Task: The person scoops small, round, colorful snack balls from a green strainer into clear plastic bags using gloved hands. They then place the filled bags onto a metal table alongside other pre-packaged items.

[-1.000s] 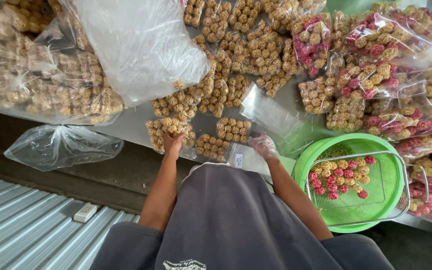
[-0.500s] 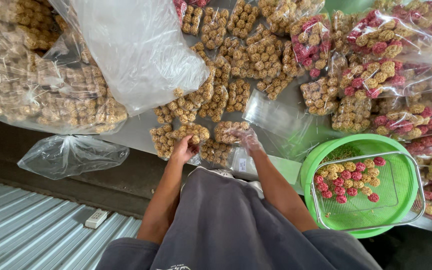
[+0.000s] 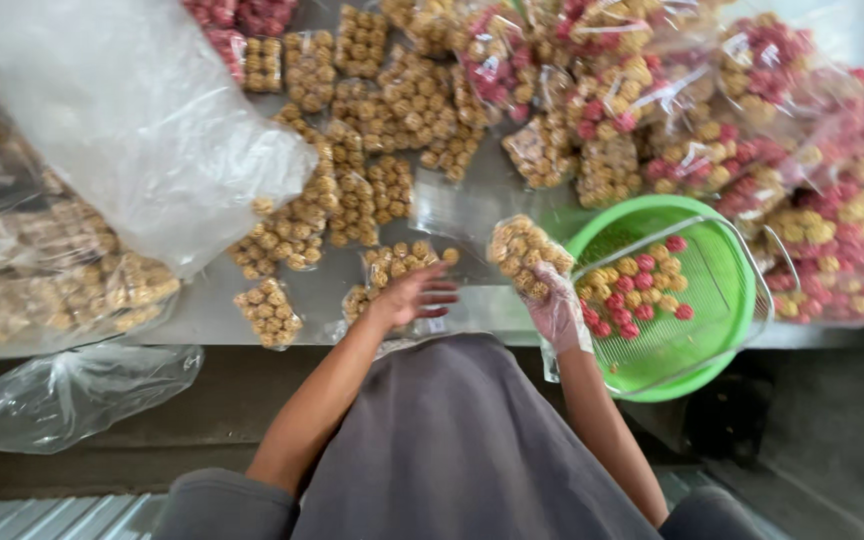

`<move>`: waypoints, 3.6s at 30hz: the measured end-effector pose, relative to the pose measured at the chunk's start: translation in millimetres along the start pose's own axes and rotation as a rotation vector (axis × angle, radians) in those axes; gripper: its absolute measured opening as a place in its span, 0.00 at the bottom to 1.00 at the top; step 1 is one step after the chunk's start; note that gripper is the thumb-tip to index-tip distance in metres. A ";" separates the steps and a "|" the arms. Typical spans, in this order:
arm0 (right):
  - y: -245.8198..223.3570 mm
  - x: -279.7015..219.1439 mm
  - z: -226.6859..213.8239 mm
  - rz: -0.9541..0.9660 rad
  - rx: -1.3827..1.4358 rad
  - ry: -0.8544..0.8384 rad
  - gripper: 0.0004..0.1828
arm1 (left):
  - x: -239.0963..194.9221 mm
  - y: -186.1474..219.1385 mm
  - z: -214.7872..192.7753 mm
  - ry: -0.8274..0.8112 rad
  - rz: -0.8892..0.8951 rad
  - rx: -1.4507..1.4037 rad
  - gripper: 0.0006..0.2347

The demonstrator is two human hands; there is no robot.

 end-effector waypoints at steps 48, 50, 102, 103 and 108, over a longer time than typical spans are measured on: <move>-104.1 -157.2 -172.8 -0.435 -1.174 0.870 0.13 | 66.6 -148.2 286.9 -0.682 0.319 1.066 0.11; -110.8 -152.6 -169.1 -0.639 -1.291 0.858 0.10 | 50.0 -118.7 279.4 -0.664 0.319 0.996 0.11; 10.5 130.2 -51.7 0.245 -2.115 0.496 0.19 | 209.8 310.8 -293.0 1.249 0.894 -0.897 0.14; 2.7 129.4 -51.5 0.240 -2.095 0.527 0.19 | 209.6 305.7 -276.7 1.213 0.925 -0.873 0.13; -33.9 139.6 -23.8 0.173 -1.817 0.734 0.20 | 166.6 269.8 -141.2 0.833 1.106 -0.647 0.07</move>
Point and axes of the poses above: each hand's wrist, its own x-axis towards the middle knuckle, its own z-axis out of the palm, y = z × x, the point moved 5 cm from there along x, towards the middle knuckle, and after that the axes turned 15 degrees about z, right-handed, at the moved point
